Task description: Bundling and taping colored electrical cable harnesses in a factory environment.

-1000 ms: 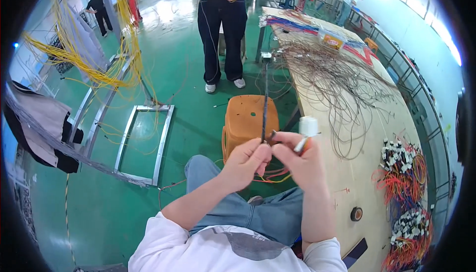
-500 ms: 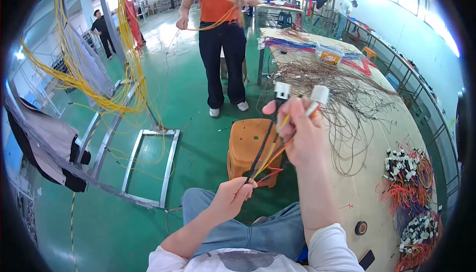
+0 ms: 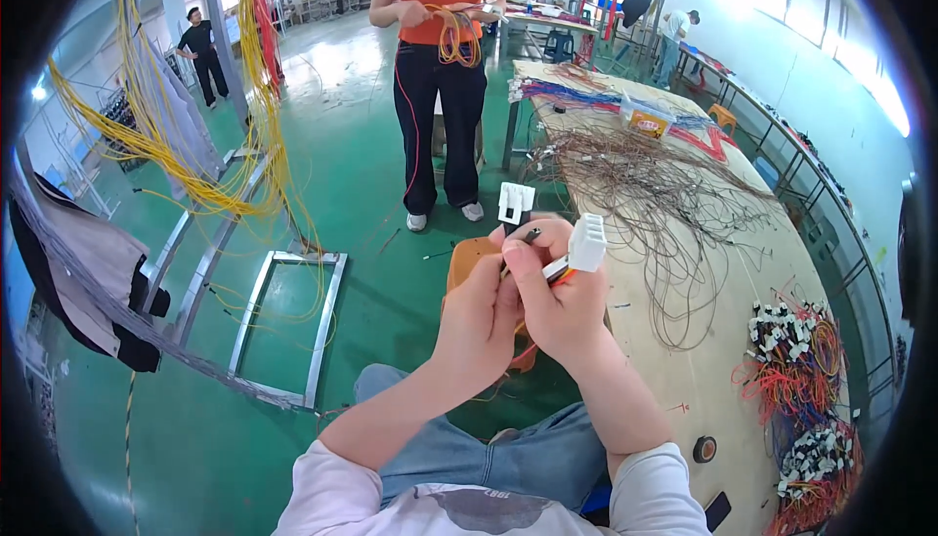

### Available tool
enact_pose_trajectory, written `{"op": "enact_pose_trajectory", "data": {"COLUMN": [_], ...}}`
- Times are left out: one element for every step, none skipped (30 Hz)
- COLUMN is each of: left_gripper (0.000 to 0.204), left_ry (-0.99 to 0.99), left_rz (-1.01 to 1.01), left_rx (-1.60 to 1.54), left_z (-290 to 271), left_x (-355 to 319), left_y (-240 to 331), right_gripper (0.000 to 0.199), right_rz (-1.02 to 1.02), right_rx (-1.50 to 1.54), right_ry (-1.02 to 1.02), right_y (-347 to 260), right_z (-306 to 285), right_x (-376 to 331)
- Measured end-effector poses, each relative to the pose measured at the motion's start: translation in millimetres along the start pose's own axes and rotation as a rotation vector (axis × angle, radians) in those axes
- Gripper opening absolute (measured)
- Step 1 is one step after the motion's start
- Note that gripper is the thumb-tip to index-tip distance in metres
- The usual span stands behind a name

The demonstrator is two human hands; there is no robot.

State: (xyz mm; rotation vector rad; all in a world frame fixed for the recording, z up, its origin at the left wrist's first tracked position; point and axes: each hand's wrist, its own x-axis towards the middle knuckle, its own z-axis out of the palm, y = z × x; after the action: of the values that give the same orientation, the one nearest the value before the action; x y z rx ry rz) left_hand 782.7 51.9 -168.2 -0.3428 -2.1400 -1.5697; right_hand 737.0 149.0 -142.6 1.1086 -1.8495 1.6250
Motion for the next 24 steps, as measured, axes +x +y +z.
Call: {"op": "enact_pose_trajectory", "data": {"left_gripper": [0.014, 0.014, 0.013, 0.013, 0.015, 0.015, 0.016, 0.018, 0.019, 0.019, 0.019, 0.019, 0.019, 0.019, 0.019, 0.019, 0.019, 0.019, 0.019, 0.019, 0.018, 0.018, 0.017, 0.017], "left_ry": [0.071, 0.072, 0.133, 0.196, 0.283, 0.28, 0.123, -0.035, -0.099, -0.103, -0.133, -0.163, -0.164, -0.167, -0.161, -0.153, -0.145, -0.107, -0.069, -0.063, 0.043, 0.149, 0.159, 0.166], "left_rz": [0.001, -0.007, 0.086, 0.176, 0.225, 0.214, 0.014, -0.188, -0.143, -0.149, -0.194, -0.236, -0.261, -0.263, -0.282, -0.301, -0.301, -0.274, -0.246, -0.244, -0.281, -0.316, -0.299, -0.297], "left_rx": [-0.043, -0.047, -0.107, -0.165, -0.205, -0.21, -0.414, -0.614, -0.678, -0.681, -0.787, -0.894, -0.885, -0.891, -0.857, -0.824, -0.82, -0.82, -0.819, -0.814, -0.838, -0.859, -0.864, -0.859], "left_z": [2, 6, 11, 17, 26, 25, 18, 12, 12, 10, 8, 7, 5, 5, 3, 2, 1, 1, 0, -1, 0, 0, -1, -1], "left_x": [0, 0, 2, 4, 7, 4, 0, -4, -4, -6, -7, -8, -8, -8, -8, -7, -8, -8, -8, -7, -6, -5, -4, -4], "left_y": [-2, -7, -15, -19, -18, -16, -12, -10, -13, -12, -10, -8, -6, -5, -2, -1, -3, -7, -9, -9, -8, -7, -7, -7], "right_gripper": [0.008, 0.008, 0.013, 0.014, 0.014, 0.019, 0.021, 0.024, 0.027, 0.026, 0.025, 0.021, 0.02, 0.02, 0.022, 0.023, 0.024, 0.022, 0.022, 0.02, 0.019, 0.016, 0.015, 0.015], "right_rz": [-0.065, -0.129, -0.103, -0.066, -0.028, 0.144, 0.25, 0.355, 0.6, 0.54, 0.479, 0.473, 0.516, 0.557, 0.491, 0.449, 0.405, 0.371, 0.369, 0.343, 0.318, 0.347, 0.345, 0.345], "right_rx": [-0.063, -0.125, -0.053, -0.076, -0.099, -0.148, -0.194, -0.24, -0.086, -0.021, 0.044, 0.396, 0.513, 0.629, 0.492, 0.471, 0.451, 0.367, 0.372, 0.32, 0.267, 0.294, 0.275, 0.259], "right_ry": [0.063, 0.126, 0.208, 0.17, 0.133, 0.079, 0.0, -0.081, -0.132, -0.111, -0.09, -0.057, 0.013, 0.083, 0.148, 0.123, 0.097, 0.138, 0.134, 0.21, 0.285, 0.346, 0.316, 0.285], "right_y": [2, 4, 4, 4, 2, -1, -7, -15, -25, -17, -8, -7, -2, 2, -12, -14, -15, -14, -13, -11, -10, -14, -15, -14], "right_z": [2, 6, 10, 11, 10, 6, 3, -2, -7, -8, -9, -13, -22, -29, -23, -22, -20, -17, -14, -11, -10, -9, -12, -16], "right_x": [1, 2, 4, 5, 6, 8, 11, 15, 20, 18, 14, 12, 13, 14, 19, 20, 21, 19, 17, 13, 9, 6, 3, -1]}}
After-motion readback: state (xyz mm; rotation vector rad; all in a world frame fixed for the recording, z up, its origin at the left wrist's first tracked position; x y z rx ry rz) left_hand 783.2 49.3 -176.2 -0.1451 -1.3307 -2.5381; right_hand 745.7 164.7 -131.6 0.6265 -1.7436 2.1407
